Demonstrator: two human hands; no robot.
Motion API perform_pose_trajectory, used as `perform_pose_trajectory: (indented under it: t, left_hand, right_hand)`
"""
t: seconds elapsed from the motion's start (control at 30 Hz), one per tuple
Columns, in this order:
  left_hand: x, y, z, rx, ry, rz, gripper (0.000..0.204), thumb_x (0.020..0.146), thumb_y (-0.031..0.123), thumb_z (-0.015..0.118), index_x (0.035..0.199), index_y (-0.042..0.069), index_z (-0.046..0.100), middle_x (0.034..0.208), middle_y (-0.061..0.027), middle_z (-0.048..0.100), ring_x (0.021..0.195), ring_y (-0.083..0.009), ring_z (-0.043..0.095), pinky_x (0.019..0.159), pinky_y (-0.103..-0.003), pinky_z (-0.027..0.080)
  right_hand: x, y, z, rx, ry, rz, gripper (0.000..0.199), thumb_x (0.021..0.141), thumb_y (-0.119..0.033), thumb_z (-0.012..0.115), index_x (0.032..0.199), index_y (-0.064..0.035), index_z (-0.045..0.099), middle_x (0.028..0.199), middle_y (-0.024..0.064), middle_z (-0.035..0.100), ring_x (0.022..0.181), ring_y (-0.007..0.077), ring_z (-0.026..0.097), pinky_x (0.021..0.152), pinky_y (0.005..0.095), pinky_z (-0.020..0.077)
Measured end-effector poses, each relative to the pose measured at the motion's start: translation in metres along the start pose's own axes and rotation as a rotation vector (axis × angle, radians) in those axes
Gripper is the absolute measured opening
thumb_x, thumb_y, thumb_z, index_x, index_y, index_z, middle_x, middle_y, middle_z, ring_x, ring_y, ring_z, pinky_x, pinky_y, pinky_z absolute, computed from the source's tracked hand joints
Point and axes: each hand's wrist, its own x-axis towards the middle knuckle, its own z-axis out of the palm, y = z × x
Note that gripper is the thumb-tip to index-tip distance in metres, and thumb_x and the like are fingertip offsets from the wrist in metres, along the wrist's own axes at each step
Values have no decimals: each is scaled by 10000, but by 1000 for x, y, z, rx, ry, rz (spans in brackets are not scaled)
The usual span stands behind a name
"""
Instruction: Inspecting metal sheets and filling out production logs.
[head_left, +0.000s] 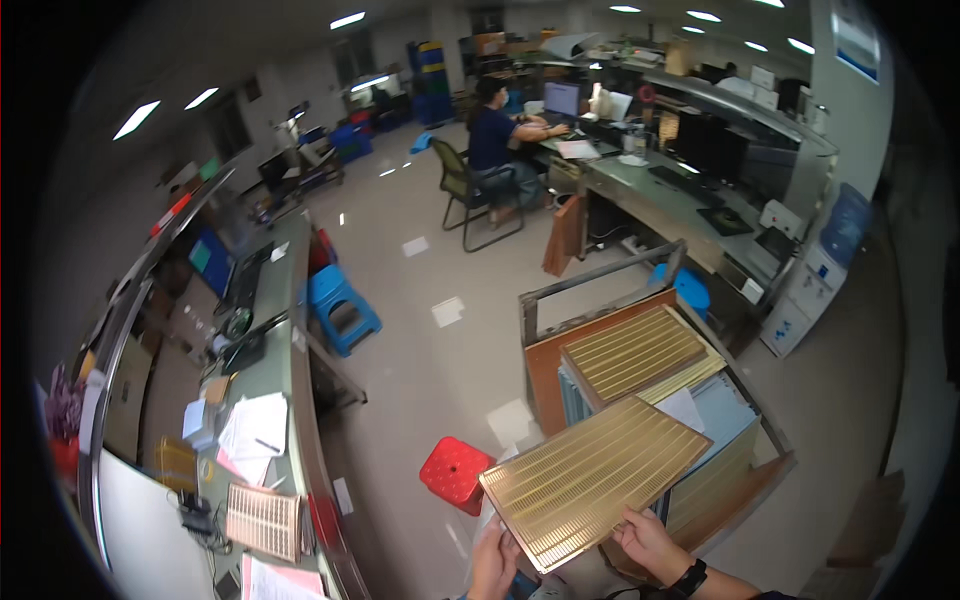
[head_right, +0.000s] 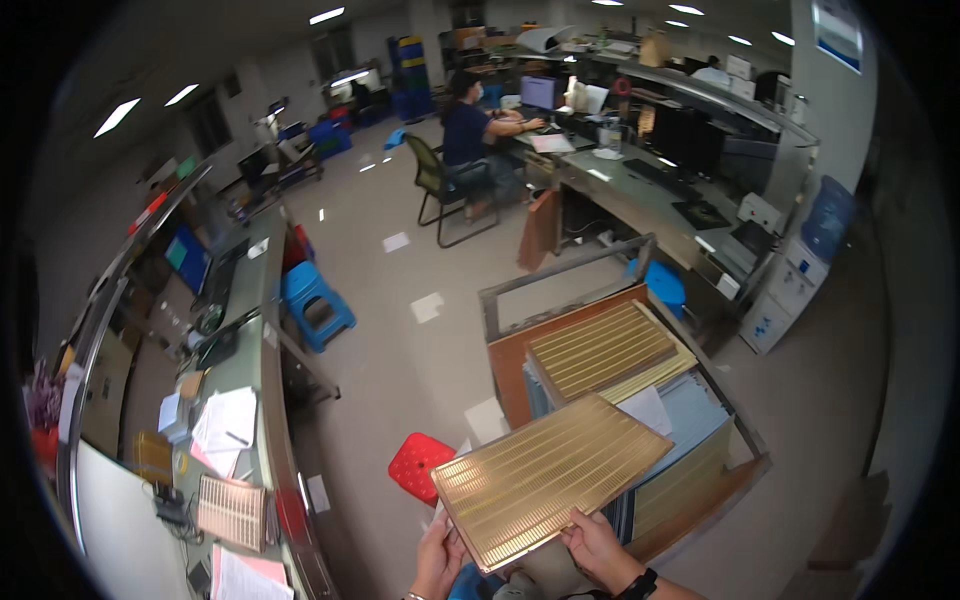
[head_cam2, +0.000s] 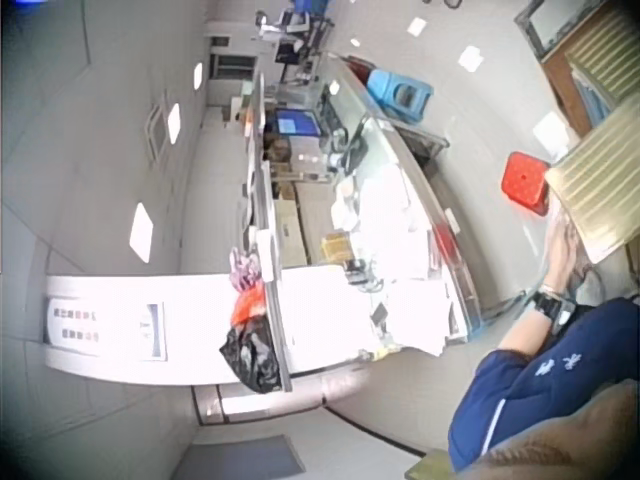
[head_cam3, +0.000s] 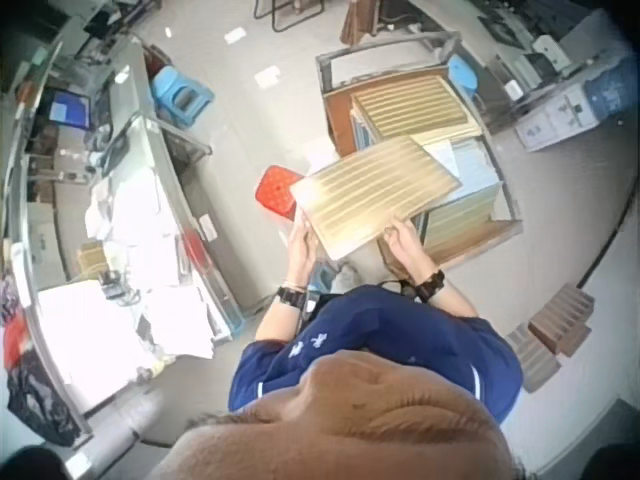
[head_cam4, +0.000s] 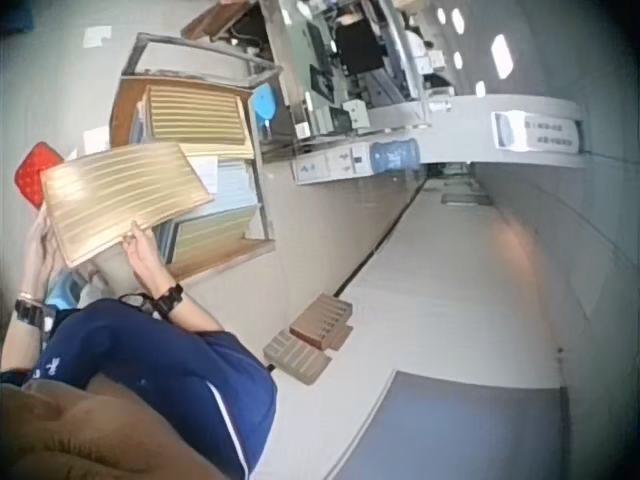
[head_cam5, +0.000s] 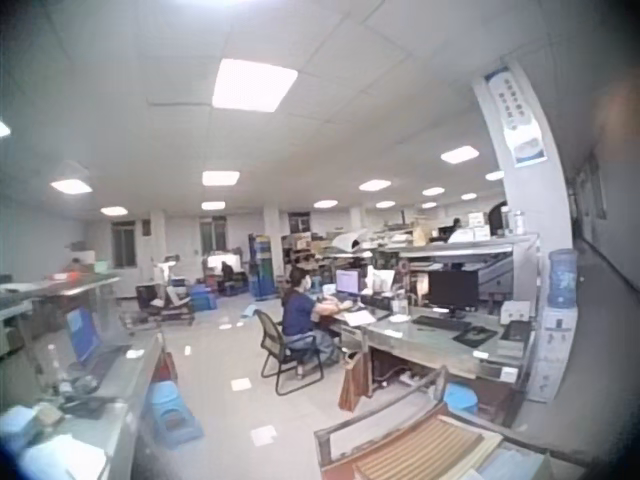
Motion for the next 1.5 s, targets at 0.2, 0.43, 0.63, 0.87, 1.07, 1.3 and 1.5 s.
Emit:
perform_pose_trajectory:
  t: [0.2, 0.43, 0.63, 0.87, 1.07, 1.3, 1.5]
  left_hand:
    - [12, 33, -65, 363, 259, 83, 317, 903, 110, 485, 1166, -65, 510, 1177, -140, 541, 1073, -219, 539, 871, -337, 479]
    - [32, 82, -50, 521, 330, 199, 388, 865, -31, 428, 1249, -85, 432, 1238, -173, 496, 1121, -239, 509, 934, -345, 439]
    - [111, 80, 17, 798, 115, 295, 386, 896, 45, 437, 1271, -41, 417, 1221, -133, 490, 1040, -197, 530, 837, -291, 473]
    - [199, 40, 147, 912, -195, 281, 391, 895, 7, 454, 1283, -36, 432, 1087, -113, 577, 889, -139, 582, 772, -242, 477]
    - [262, -31, 199, 923, -399, 172, 468, 911, 9, 432, 1363, 0, 311, 1118, -92, 531, 910, -120, 562, 779, -250, 486]
    - [337, -157, 163, 727, -355, -262, 543, 919, 70, 442, 1402, 9, 203, 1060, -108, 539, 956, -190, 568, 815, -295, 482]
    - [371, -202, 102, 411, -110, -735, 413, 937, 151, 404, 1314, -5, 336, 1153, -171, 517, 929, -248, 577, 810, -363, 516]
  right_hand:
    - [20, -38, -52, -50, 89, -178, 224, 917, -81, 460, 1138, -54, 470, 1060, 95, 584, 931, 237, 604, 797, 405, 515]
    - [24, -91, -63, -99, 198, -369, 242, 919, -100, 458, 1153, -36, 462, 1058, 114, 586, 913, 237, 616, 794, 404, 525]
    - [37, -129, -77, -29, 261, -451, 255, 925, -133, 462, 1163, -40, 456, 1080, 121, 579, 942, 241, 603, 801, 398, 515]
    - [30, -187, -104, 36, 292, -655, 261, 915, -133, 477, 1163, -53, 455, 1081, 108, 581, 897, 221, 609, 768, 372, 523]
    - [24, -217, -112, 209, 434, -831, 276, 910, -141, 486, 1163, -35, 457, 1083, 89, 590, 945, 218, 602, 769, 330, 512]
    - [1, -217, -121, 300, 504, -872, 322, 925, -138, 453, 1218, -4, 432, 1181, 122, 552, 1031, 245, 571, 863, 347, 486]
    - [-11, -211, -115, 278, 625, -878, 321, 927, -144, 454, 1205, 15, 443, 1213, 136, 528, 1082, 253, 538, 912, 369, 451]
